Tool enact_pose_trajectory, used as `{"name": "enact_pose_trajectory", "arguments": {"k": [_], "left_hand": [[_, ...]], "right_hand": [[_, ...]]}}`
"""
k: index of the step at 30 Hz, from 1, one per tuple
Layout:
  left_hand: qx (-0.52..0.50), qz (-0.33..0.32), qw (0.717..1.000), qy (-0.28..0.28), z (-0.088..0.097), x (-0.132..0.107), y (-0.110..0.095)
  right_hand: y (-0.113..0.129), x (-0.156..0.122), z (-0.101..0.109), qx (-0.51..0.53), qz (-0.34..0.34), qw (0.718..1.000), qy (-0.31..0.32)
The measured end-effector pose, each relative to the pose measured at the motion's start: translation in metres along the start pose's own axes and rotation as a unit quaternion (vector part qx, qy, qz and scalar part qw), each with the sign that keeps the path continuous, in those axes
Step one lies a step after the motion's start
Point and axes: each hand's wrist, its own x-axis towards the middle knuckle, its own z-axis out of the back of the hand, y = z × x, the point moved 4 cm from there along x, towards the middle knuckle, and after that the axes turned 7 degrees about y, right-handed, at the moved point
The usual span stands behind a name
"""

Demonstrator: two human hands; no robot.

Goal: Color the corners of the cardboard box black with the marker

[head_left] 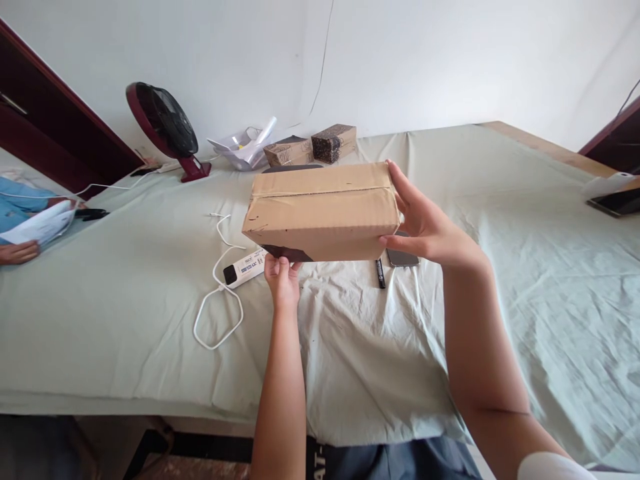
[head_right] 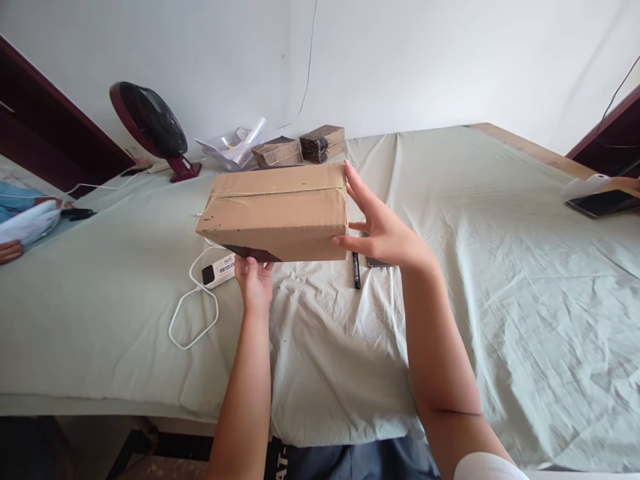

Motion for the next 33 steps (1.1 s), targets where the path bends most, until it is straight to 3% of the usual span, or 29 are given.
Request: {"name": "enact_pose_trajectory", "arguments": {"k": [10, 15, 18, 22, 24, 29, 33], "left_hand": [[0.016, 0.024, 0.999, 0.03, -0.001, -0.001, 0.005], [0.013, 0.134, 0.99, 0.05, -0.003, -0.002, 0.007], [-0.031, 0.207, 0.976, 0.063, -0.004, -0.002, 0.005], [-0.022, 0.263, 0.964, 0.0, 0.01, 0.001, 0.011], [-0.011, 0.259, 0.966, 0.002, 0.016, 0.003, 0.015], [0.004, 0.198, 0.977, 0.074, 0.016, 0.006, 0.015], [0.018, 0.191, 0.979, 0.067, 0.013, 0.005, 0.011]], "right_hand": [[0.0, -0.009, 0.01, -0.025, 0.01, 1.0, 0.001], [0.004, -0.011, 0.01, 0.015, 0.004, 0.999, 0.049], [0.003, -0.011, 0.014, 0.045, -0.011, 0.998, 0.037], [-0.005, -0.008, 0.014, 0.059, -0.015, 0.998, 0.029], [-0.011, -0.006, 0.012, 0.043, -0.018, 0.999, 0.022], [-0.017, 0.001, 0.009, 0.026, -0.03, 0.999, 0.001], [-0.006, 0.004, 0.006, 0.032, -0.051, 0.998, 0.009]]}}
